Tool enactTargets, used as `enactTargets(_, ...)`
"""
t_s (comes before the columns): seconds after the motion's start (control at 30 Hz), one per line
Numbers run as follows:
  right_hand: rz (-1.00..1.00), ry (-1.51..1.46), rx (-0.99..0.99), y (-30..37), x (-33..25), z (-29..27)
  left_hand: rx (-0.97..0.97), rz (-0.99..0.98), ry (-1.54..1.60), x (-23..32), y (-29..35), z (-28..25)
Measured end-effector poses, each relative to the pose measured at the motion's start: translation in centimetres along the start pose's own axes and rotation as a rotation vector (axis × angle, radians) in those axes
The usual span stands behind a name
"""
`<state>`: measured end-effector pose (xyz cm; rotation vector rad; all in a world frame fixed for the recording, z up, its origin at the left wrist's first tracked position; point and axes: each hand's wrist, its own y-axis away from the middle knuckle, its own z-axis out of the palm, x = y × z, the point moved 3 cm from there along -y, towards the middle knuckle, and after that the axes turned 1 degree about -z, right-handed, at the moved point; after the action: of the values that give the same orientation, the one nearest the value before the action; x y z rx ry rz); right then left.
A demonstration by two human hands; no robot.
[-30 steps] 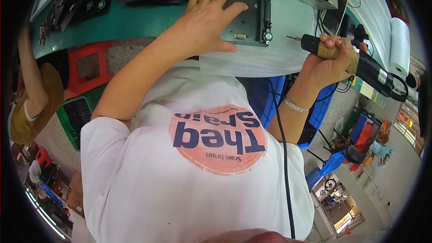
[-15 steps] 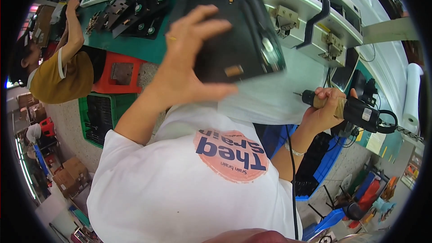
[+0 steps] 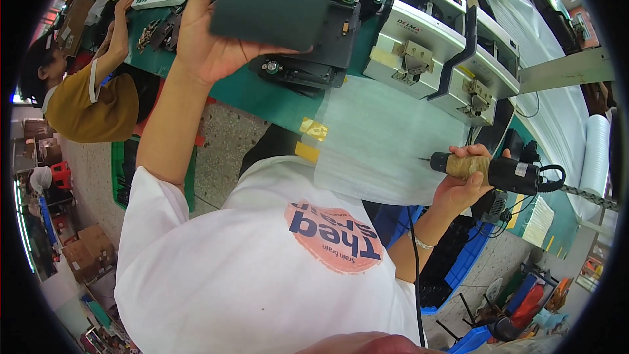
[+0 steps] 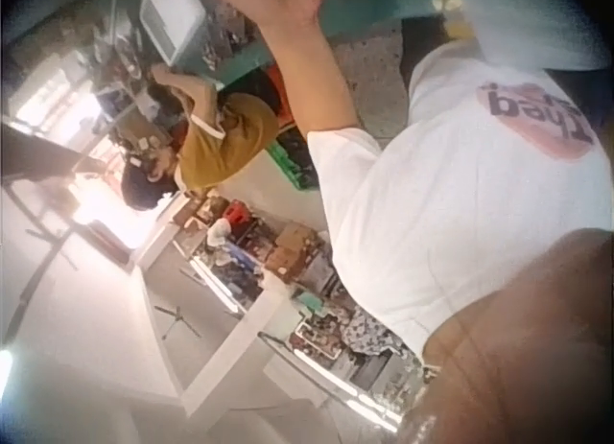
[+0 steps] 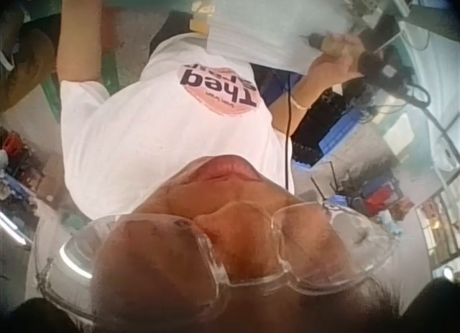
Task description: The person fastens screws into plastic electronic toy components using an electric screwdriver.
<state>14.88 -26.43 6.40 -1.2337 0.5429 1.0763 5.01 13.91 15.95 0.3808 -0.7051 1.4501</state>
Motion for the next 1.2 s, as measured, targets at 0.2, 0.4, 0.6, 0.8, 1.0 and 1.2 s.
enactTargets(0.2,0.033,0.074,0.097,0.3,-0.1,0.0,0.412,0.090,-0.602,3.1,-0.5,-2.0)
enactTargets(0.4,0.076,0.028,0.093,-0.3,-0.3,0.9,0.326,0.053,-1.309,9.1,-7.1,-0.8)
enactTargets(0.6,0.055,0.119,0.140,0.5,0.0,0.9,-0.271,-0.261,-1.876,3.9,-17.1,0.1)
enactTargets(0.8,0.088,0.031,0.144,-0.1,-0.5,1.7,-0.403,-0.363,-1.824,0.8,-19.0,-0.6)
enactTargets(1.0,0.082,0.069,0.158,0.1,-0.5,1.5,-0.348,-0.291,-1.817,-1.7,-19.3,-2.5)
enactTargets(1.2,0.059,0.066,0.162,0.0,-0.3,1.3,-0.178,-0.007,-1.856,-2.0,-17.1,-0.8)
